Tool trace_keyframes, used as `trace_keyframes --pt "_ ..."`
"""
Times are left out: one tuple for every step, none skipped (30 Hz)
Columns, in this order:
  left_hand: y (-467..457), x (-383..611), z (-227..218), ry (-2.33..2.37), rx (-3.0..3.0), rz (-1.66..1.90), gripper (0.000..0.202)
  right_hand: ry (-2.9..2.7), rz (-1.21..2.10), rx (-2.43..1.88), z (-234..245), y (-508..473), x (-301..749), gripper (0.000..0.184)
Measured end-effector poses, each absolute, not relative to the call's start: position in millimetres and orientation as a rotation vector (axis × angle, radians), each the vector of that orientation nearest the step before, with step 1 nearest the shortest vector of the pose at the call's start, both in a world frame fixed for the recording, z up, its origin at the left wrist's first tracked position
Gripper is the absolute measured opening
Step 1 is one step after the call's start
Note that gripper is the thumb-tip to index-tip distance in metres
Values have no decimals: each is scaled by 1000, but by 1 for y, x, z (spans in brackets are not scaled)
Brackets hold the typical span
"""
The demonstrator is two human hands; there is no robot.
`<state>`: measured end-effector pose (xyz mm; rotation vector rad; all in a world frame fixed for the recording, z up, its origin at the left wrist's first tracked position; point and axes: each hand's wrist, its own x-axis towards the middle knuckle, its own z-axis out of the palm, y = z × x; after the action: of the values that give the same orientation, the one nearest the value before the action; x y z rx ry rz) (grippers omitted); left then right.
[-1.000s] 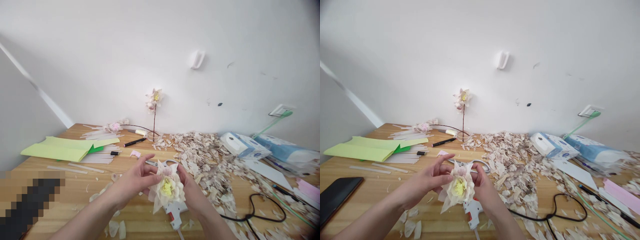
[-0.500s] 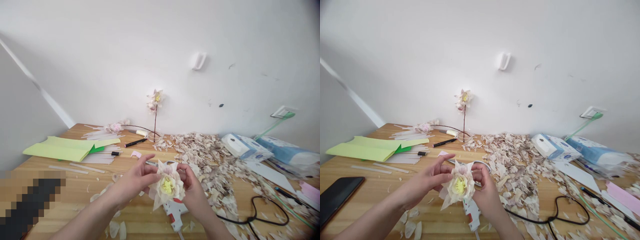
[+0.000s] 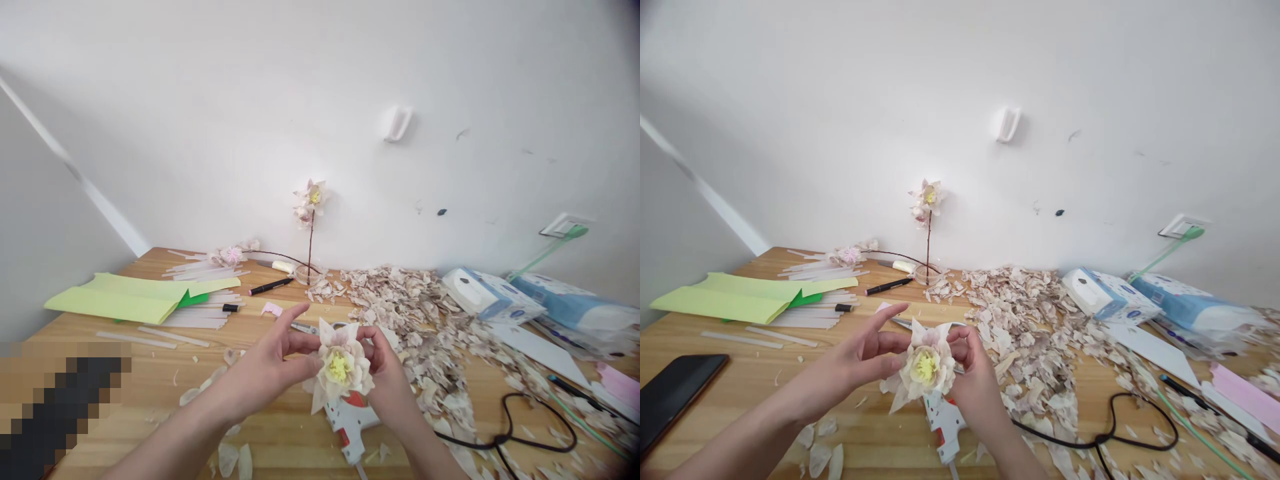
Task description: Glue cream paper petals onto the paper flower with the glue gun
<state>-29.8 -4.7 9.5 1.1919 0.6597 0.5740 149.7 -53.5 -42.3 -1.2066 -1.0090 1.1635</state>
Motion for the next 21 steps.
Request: trace_keyframes --pt "-4 -30 10 658 1194 565 82 -1012 1167 -1196 -42 -54 149 48" --pt "-4 -30 10 656 1201 556 81 -1015 1169 -1186 -42 -54 149 49" --pt "-4 -31 10 654 1211 546 79 -1017 1172 -1174 -42 -54 148 48" --pt "-4 -31 10 656 1224 537 78 -1018 1172 -1163 -42 -54 147 47" --pt "-3 -31 10 661 1233 528 76 -1019 1171 -1157 -41 -53 147 47" --pt "-3 -32 10 668 1236 520 75 -1023 1170 -1157 -41 -53 147 46" --pt "-3 -33 10 677 1229 513 75 -1025 1169 -1162 -41 -53 146 45" --pt "-3 -33 10 684 1212 510 75 -1024 1170 -1167 -42 -53 146 46" --pt "-3 -34 10 689 1191 512 75 -1022 1172 -1171 -42 -53 147 46" --pt "-2 -35 10 694 1166 517 75 -1020 1175 -1173 -43 -53 147 47" --pt "-2 -35 10 699 1140 523 75 -1017 1178 -1170 -43 -52 147 47" --pt "-1 -35 10 705 1114 528 74 -1016 1182 -1169 -43 -52 147 46" --pt "-1 -35 10 709 1087 529 74 -1015 1183 -1170 -43 -52 147 46" --pt "0 -35 10 711 1060 527 73 -1018 1181 -1172 -43 -53 147 46" --pt "0 -35 10 710 1033 523 73 -1021 1178 -1174 -43 -53 147 46" --pt "1 -35 10 704 1011 518 73 -1024 1176 -1173 -43 -53 148 46" --pt "1 -34 10 698 995 514 74 -1028 1177 -1171 -42 -53 148 47" --pt "1 -34 11 693 984 512 75 -1032 1175 -1171 -41 -53 148 47" --pt "0 -34 11 690 981 511 76 -1037 1176 -1173 -41 -53 149 47" --pt "0 -34 12 691 982 508 78 -1039 1183 -1177 -40 -53 149 47" --pt "0 -34 12 697 991 504 79 -1039 1191 -1177 -40 -53 149 48"
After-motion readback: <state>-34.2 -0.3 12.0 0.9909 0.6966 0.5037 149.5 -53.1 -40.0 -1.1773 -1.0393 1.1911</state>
